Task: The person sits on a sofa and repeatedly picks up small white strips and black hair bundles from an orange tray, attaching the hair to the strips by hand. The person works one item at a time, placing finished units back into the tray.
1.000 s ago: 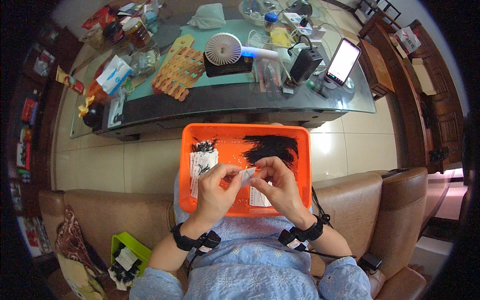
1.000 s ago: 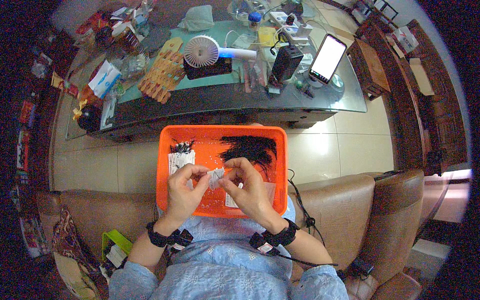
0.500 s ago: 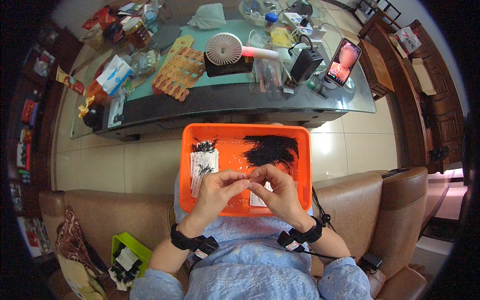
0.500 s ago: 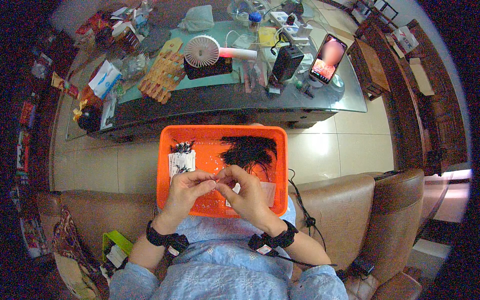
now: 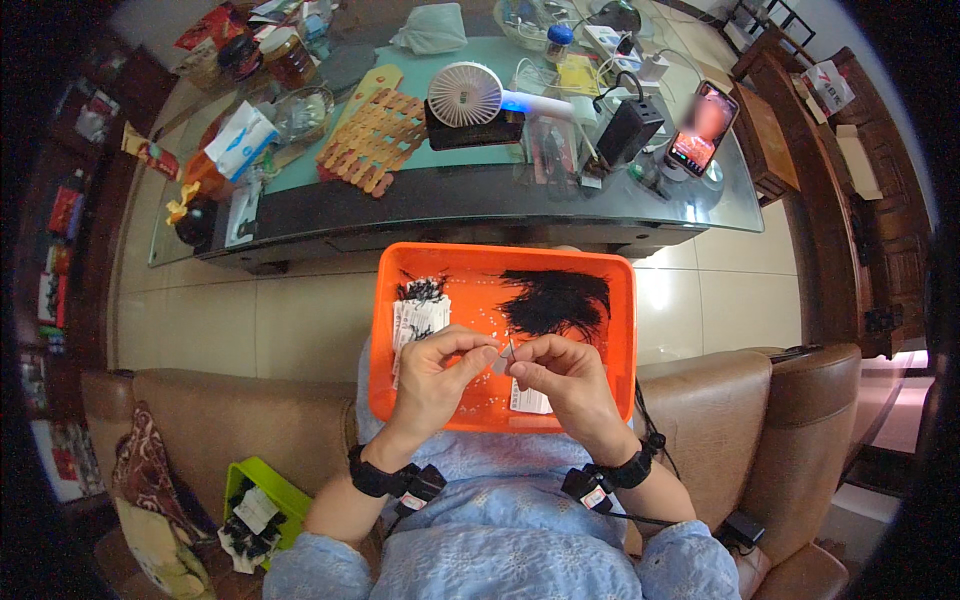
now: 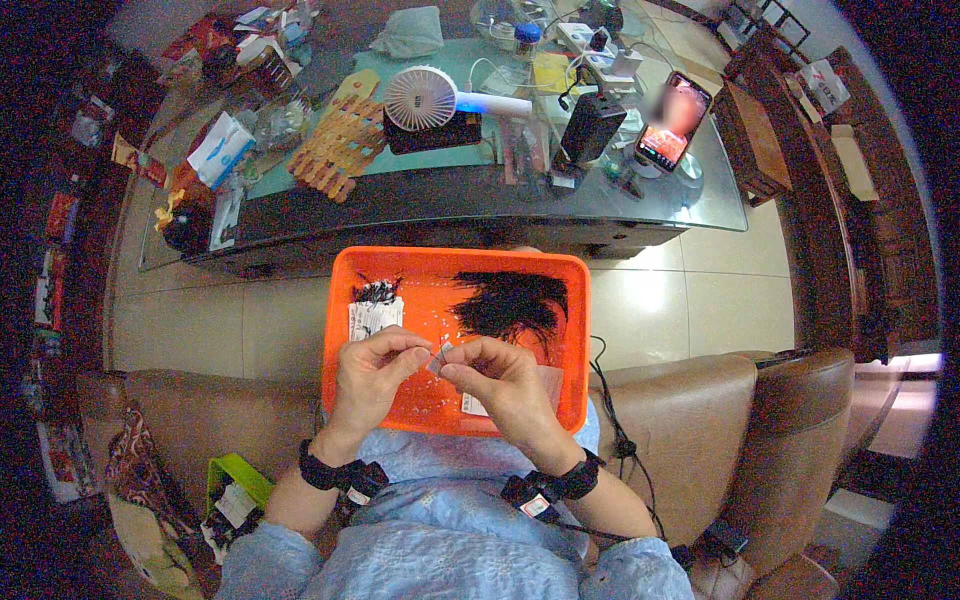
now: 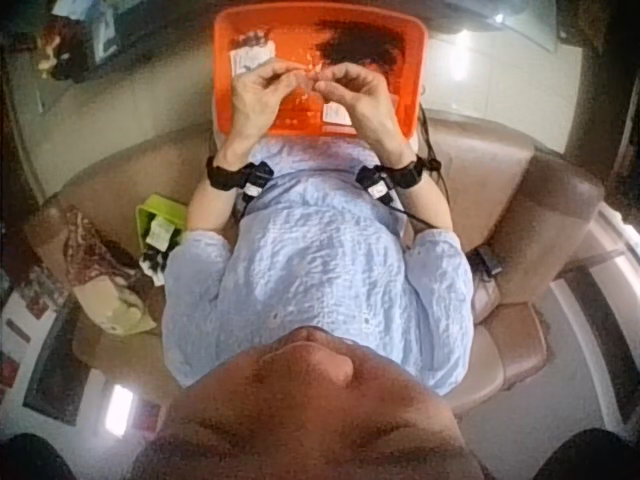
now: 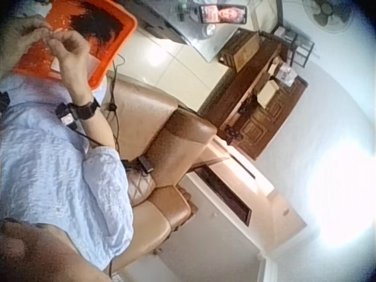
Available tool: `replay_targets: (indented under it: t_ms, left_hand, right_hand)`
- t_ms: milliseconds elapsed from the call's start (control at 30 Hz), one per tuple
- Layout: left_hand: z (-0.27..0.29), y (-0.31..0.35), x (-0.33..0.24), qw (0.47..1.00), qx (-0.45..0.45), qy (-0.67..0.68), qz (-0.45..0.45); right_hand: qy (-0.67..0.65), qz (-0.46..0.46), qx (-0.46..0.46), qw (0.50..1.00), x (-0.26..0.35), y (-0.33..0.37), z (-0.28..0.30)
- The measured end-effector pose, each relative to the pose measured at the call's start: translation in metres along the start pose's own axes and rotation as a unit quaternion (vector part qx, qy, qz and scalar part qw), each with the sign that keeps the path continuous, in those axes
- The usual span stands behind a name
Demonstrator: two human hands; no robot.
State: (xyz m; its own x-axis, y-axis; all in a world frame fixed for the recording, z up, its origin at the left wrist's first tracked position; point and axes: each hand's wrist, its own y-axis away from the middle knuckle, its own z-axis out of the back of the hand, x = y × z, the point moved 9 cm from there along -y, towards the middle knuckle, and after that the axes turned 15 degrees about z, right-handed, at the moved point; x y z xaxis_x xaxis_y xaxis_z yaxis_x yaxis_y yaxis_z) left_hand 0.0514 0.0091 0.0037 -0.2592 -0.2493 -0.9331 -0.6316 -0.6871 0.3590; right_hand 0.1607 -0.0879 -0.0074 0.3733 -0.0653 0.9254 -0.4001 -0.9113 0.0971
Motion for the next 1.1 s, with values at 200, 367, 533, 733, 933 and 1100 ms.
replay_targets:
  t_ms: [200,367,533,733,933,1100]
  left_hand:
    - [0.001,0.0,0.006,1.0,0.004,0.03,0.008]
    - [0.002,-0.001,0.011,0.999,0.005,0.043,0.017]
    - [0.002,-0.002,0.013,0.999,0.008,0.042,0.015]
    - [0.002,-0.001,0.012,0.999,0.012,0.035,0.014]
    - [0.002,0.002,0.001,0.997,0.039,0.059,0.004]
    - [0.005,0.005,-0.006,0.995,0.067,0.053,0.042]
  right_hand:
    - [0.092,0.04,-0.021,0.995,-0.002,-0.001,0.002]
    - [0.199,0.065,-0.008,0.978,-0.002,-0.001,0.003]
    - [0.253,0.101,0.011,0.962,0.007,-0.003,0.0]
    - [0.286,0.104,0.02,0.952,0.014,-0.004,-0.002]
    - [0.18,0.153,0.105,0.966,0.022,-0.006,-0.015]
    - [-0.056,0.011,0.091,0.994,-0.005,-0.003,-0.021]
